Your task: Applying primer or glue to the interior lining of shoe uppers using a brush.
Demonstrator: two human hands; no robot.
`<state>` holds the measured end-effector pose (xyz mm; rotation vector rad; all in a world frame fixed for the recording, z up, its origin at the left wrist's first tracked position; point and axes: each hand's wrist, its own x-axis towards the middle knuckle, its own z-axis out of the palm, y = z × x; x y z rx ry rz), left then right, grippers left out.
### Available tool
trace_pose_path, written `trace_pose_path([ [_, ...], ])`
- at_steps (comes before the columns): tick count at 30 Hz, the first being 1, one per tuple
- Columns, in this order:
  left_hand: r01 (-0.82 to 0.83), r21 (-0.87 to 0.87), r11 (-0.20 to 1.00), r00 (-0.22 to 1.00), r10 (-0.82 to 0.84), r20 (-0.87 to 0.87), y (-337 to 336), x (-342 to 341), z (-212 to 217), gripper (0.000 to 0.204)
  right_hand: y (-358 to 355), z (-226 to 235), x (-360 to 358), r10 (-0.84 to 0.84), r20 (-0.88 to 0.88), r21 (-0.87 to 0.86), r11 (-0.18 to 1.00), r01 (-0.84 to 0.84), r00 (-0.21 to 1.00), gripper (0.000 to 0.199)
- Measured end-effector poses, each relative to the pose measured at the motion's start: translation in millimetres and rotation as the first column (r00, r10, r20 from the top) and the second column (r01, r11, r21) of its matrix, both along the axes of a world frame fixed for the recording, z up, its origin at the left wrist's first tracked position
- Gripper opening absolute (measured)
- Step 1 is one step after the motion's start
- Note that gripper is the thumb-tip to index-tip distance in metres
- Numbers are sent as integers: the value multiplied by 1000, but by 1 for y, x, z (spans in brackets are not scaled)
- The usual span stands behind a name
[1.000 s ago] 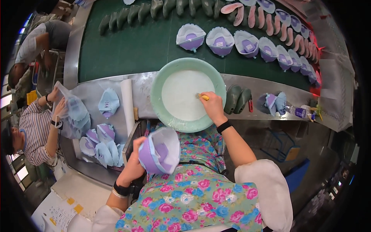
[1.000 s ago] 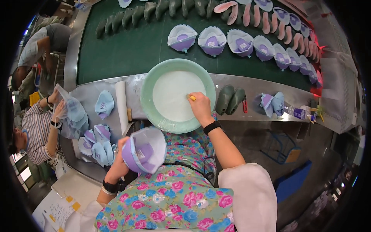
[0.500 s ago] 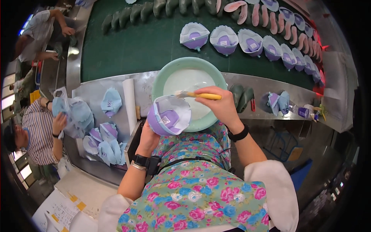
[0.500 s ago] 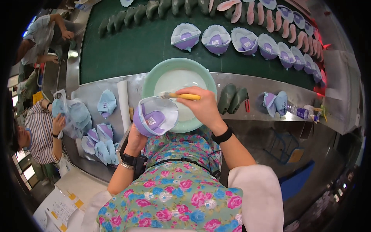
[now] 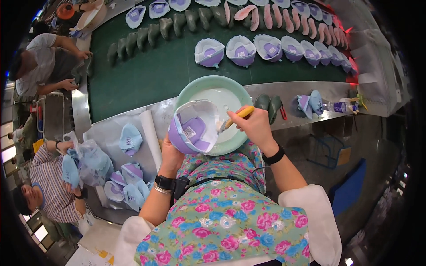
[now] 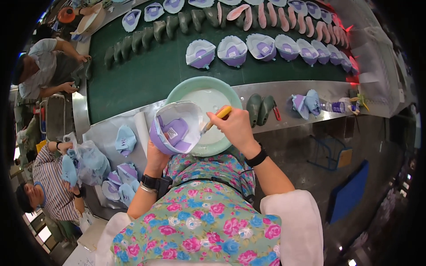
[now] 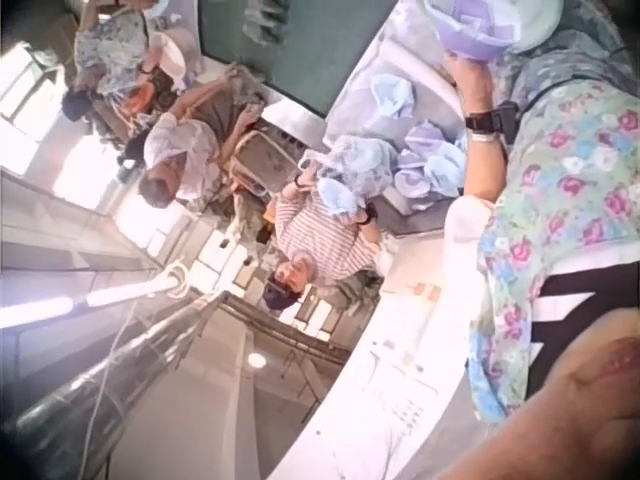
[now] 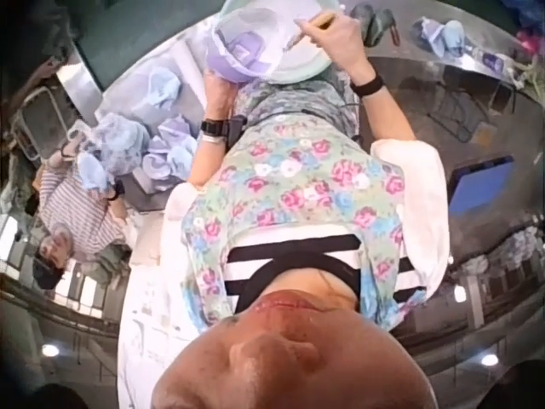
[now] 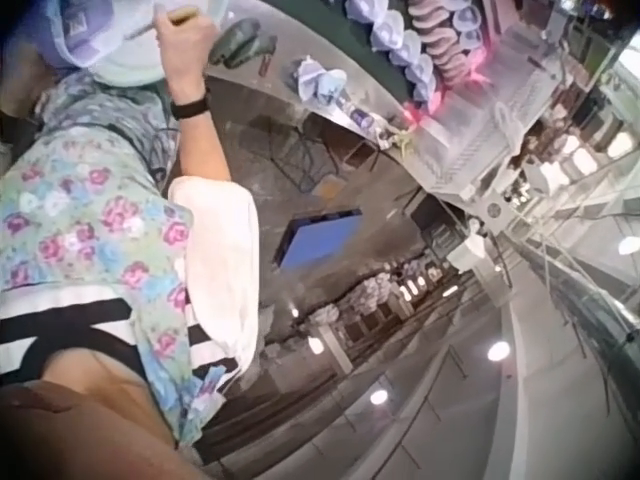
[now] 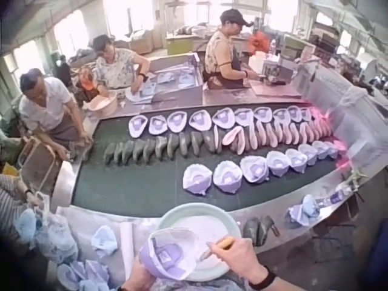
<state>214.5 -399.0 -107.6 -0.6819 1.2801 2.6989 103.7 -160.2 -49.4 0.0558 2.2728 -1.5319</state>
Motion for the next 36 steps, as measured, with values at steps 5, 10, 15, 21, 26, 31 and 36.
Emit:
trace_pose_path([
  [5, -33, -205, 978, 989, 3, -145, -13, -6, -13, 46, -16, 45, 16, -53, 99, -198, 977, 72, 994, 25],
  [10, -38, -201, 979, 982, -1, -191, -14, -12, -5, 50, -21, 51, 24, 34, 108, -250, 968, -5, 994, 24],
  [15, -83, -95, 992, 993, 74, -97, -22, -8, -6, 39, -19, 14, -4, 0, -190, 11, 1000, 2, 982, 24],
  [21, -105, 395, 913, 949, -28, 315, -59, 18, -33, 26, -34, 49, -16, 37, -404, -23, 998, -51, 914, 13],
  [26, -86, 593, 801, 915, -172, 366, -15, -3, 24, 35, -81, 67, -11, 525, -399, -239, 732, -638, 751, 17],
  [31, -43, 284, 958, 864, -107, 491, -5, -10, 32, 33, -93, 37, -35, 433, -408, -249, 794, -554, 804, 15],
  [36, 11, 618, 786, 820, -360, 445, -25, -11, -18, 16, -52, 29, -46, 373, -142, 126, 925, -357, 917, 17],
])
